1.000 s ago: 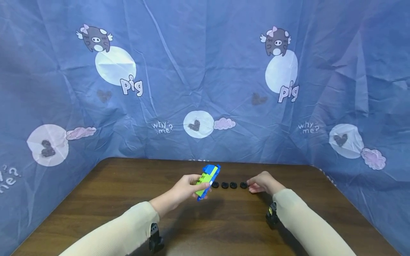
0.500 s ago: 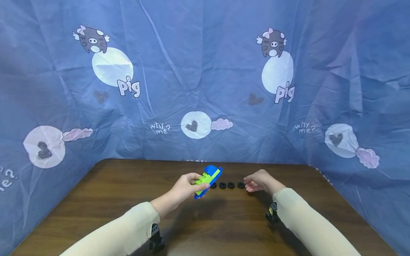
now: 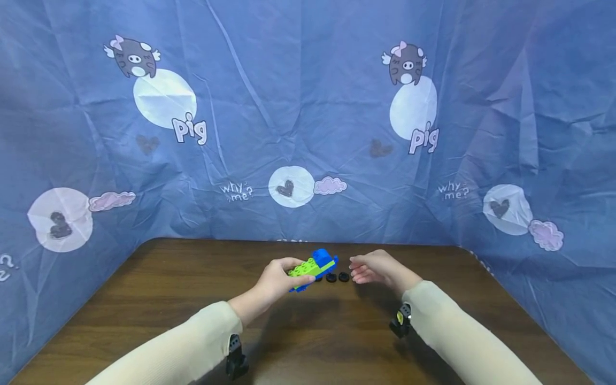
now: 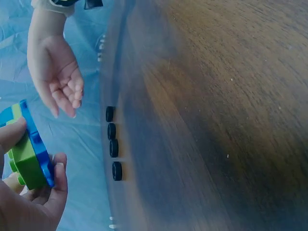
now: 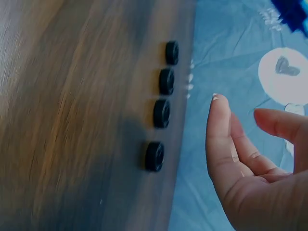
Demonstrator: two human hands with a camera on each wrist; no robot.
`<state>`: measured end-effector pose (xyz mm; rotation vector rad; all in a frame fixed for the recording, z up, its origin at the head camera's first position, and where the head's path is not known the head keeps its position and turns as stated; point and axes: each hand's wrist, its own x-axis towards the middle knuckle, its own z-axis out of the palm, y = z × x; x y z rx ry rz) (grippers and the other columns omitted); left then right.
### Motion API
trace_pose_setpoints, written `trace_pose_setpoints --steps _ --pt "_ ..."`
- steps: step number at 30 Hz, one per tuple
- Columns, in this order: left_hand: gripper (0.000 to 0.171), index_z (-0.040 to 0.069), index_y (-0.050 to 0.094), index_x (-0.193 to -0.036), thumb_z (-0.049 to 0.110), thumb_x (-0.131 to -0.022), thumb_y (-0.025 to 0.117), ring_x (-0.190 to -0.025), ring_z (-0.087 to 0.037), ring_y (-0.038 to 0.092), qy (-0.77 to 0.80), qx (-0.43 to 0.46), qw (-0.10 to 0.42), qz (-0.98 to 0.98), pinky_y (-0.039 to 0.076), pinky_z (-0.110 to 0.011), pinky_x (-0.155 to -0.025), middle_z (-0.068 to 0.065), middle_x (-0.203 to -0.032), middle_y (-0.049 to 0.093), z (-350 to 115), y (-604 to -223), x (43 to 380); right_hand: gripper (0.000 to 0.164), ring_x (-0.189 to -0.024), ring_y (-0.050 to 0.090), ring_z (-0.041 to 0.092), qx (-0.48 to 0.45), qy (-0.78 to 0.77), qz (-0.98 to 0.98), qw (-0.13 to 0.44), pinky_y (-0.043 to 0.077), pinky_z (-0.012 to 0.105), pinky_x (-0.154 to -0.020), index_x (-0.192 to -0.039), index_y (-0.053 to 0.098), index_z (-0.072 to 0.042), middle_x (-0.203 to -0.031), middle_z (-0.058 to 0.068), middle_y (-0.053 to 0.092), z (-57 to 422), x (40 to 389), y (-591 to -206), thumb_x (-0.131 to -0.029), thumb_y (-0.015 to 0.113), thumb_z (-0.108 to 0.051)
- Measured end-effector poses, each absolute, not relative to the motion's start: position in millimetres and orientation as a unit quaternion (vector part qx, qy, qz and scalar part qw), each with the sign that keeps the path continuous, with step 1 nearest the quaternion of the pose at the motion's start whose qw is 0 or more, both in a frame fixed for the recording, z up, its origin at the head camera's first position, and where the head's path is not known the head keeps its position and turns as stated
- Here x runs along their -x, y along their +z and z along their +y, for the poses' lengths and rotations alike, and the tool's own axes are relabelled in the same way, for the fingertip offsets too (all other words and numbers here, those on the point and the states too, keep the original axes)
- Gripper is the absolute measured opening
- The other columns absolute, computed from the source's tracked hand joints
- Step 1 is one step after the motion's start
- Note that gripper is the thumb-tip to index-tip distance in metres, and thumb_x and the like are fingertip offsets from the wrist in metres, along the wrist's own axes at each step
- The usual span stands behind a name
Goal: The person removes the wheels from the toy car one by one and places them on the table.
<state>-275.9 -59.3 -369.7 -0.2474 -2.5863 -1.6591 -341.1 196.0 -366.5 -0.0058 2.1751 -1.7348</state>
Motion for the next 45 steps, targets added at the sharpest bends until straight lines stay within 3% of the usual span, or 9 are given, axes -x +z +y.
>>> trace_pose_setpoints --steps 13,22,27,32,40,45 --pt "0.04 0.006 0.073 -0.104 0.022 -0.071 0.087 -0.074 -0.014 0.057 -0.473 0.099 0.062 -0.873 0.046 -0.026 -0.064 -0.006 -0.089 0.071 -59 -371 278 0.057 -0.066 0.069 0.017 0.063 -0.612 0.759 0.213 0.059 0.031 -0.068 -0.117 0.054 0.015 -0.08 0.01 0.068 166 311 -356 -0.096 0.058 -0.038" --pt "0.038 0.009 0.072 -0.107 0.014 -0.072 0.085 -0.078 -0.015 0.057 -0.456 0.125 0.047 -0.88 0.047 -0.028 -0.069 -0.005 -0.093 0.07 -64 -375 281 0.057 -0.068 0.07 0.018 0.04 -0.625 0.753 0.202 0.059 0.032 -0.072 -0.125 0.049 0.017 -0.087 0.014 0.068 151 298 -357 -0.094 0.064 -0.029" --pt "0.039 0.003 0.067 -0.113 0.002 -0.076 0.08 -0.09 -0.021 0.066 -0.51 0.125 0.028 -0.851 0.055 -0.033 -0.077 -0.013 -0.104 0.071 -69 -376 285 0.063 -0.068 0.069 0.017 0.006 -0.643 0.745 0.178 0.059 0.033 -0.076 -0.13 0.045 0.017 -0.092 0.016 0.067 154 299 -364 -0.094 0.064 -0.031" --pt "0.036 -0.003 0.066 -0.11 -0.005 -0.076 0.077 -0.099 -0.028 0.068 -0.541 0.108 0.033 -0.833 0.056 -0.035 -0.081 -0.018 -0.105 0.071 -74 -382 290 0.059 -0.068 0.068 0.016 0.003 -0.673 0.716 0.182 0.059 0.032 -0.075 -0.128 0.044 0.019 -0.09 0.014 0.067 155 299 -370 -0.094 0.064 -0.025" --pt "0.03 -0.003 0.067 -0.1 -0.005 -0.073 0.08 -0.087 -0.021 0.067 -0.532 0.084 0.023 -0.842 0.056 -0.03 -0.074 -0.013 -0.095 0.072 -78 -394 291 0.049 -0.072 0.069 0.018 0.004 -0.676 0.71 0.197 0.056 0.04 -0.084 -0.124 0.047 0.02 -0.091 0.015 0.067 153 299 -376 -0.093 0.065 -0.013" --pt "0.03 -0.002 0.068 -0.097 -0.005 -0.07 0.081 -0.079 -0.016 0.065 -0.522 0.085 0.019 -0.849 0.053 -0.027 -0.07 -0.011 -0.09 0.072 -79 -399 292 0.052 -0.071 0.068 0.017 -0.017 -0.646 0.74 0.189 0.058 0.036 -0.078 -0.126 0.045 0.019 -0.095 0.018 0.066 150 299 -380 -0.092 0.066 -0.014"
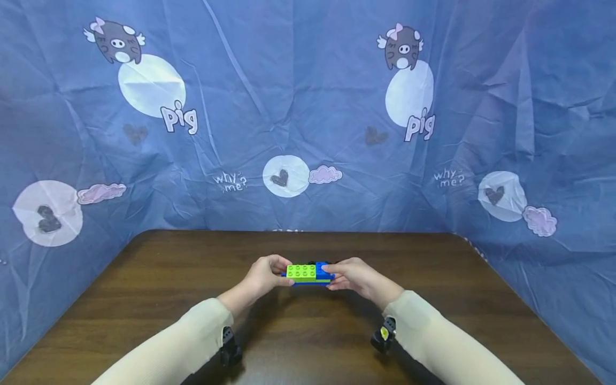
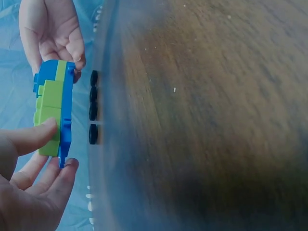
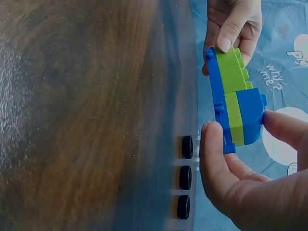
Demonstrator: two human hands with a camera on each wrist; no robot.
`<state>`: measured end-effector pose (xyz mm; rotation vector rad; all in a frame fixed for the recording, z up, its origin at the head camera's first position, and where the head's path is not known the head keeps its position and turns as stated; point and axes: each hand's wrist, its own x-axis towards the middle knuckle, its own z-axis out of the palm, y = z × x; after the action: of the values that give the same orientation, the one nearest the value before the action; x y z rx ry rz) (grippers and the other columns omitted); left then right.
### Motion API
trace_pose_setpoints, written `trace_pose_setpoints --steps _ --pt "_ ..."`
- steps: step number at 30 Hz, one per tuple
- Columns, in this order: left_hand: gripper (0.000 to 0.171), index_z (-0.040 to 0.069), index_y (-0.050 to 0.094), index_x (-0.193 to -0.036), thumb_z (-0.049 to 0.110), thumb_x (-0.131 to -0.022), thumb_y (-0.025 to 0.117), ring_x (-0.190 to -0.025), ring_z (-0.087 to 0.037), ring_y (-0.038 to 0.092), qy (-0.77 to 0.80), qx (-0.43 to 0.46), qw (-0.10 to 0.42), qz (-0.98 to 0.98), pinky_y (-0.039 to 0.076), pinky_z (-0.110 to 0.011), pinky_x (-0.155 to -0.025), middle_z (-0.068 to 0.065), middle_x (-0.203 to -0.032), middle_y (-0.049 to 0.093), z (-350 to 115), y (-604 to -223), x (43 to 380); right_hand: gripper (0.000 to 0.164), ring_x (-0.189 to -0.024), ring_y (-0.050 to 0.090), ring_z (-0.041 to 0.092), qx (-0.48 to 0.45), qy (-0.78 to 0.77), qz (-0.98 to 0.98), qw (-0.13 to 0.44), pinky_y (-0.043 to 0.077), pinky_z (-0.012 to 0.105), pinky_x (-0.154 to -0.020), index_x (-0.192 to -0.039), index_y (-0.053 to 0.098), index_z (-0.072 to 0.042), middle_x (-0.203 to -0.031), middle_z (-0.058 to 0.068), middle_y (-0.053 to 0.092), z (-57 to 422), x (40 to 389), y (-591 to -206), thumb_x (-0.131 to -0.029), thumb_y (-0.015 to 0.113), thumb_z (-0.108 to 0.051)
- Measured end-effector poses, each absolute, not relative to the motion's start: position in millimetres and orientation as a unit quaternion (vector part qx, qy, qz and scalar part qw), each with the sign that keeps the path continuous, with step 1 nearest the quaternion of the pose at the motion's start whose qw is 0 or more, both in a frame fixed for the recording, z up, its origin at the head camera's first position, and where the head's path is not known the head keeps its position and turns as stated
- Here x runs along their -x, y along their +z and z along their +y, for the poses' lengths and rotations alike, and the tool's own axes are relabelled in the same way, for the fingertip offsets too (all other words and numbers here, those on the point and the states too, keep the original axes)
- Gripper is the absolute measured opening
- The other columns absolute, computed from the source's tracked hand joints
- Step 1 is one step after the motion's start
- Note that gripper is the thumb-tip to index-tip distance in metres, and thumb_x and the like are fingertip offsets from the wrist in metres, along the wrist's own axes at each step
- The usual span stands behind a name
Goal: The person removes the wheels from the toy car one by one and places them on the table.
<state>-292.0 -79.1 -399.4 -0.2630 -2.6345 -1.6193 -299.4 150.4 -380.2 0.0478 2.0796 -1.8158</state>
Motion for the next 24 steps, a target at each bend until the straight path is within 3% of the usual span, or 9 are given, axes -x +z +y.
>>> trace_pose_setpoints --steps 6,15,24 --pt "0.031 -0.002 0.069 -0.097 -0.006 -0.068 0.082 -0.079 -0.015 0.063 -0.51 0.074 0.004 -0.857 0.051 -0.026 -0.07 -0.009 -0.088 0.071 -81 -406 294 0.058 -0.066 0.066 0.015 -0.012 -0.617 0.765 0.181 0.059 0.031 -0.07 -0.129 0.041 0.02 -0.087 0.014 0.067 148 299 -387 -0.091 0.067 -0.016" --pt "0.032 -0.001 0.069 -0.095 -0.004 -0.067 0.084 -0.078 -0.015 0.063 -0.491 0.06 -0.019 -0.869 0.051 -0.027 -0.072 -0.007 -0.086 0.071 -80 -413 287 0.044 -0.062 0.06 0.009 0.018 -0.548 0.814 0.191 0.056 0.024 -0.062 -0.104 0.065 0.008 -0.07 0.0 0.063 152 301 -403 -0.085 0.075 -0.03" --pt "0.031 -0.002 0.068 -0.09 -0.007 -0.063 0.084 -0.075 -0.015 0.059 -0.482 0.051 -0.033 -0.874 0.048 -0.024 -0.068 -0.008 -0.082 0.068 -77 -410 281 0.036 -0.07 0.063 0.012 -0.003 -0.519 0.838 0.17 0.058 0.029 -0.071 -0.106 0.067 0.008 -0.082 0.006 0.071 149 291 -399 -0.088 0.072 -0.023"
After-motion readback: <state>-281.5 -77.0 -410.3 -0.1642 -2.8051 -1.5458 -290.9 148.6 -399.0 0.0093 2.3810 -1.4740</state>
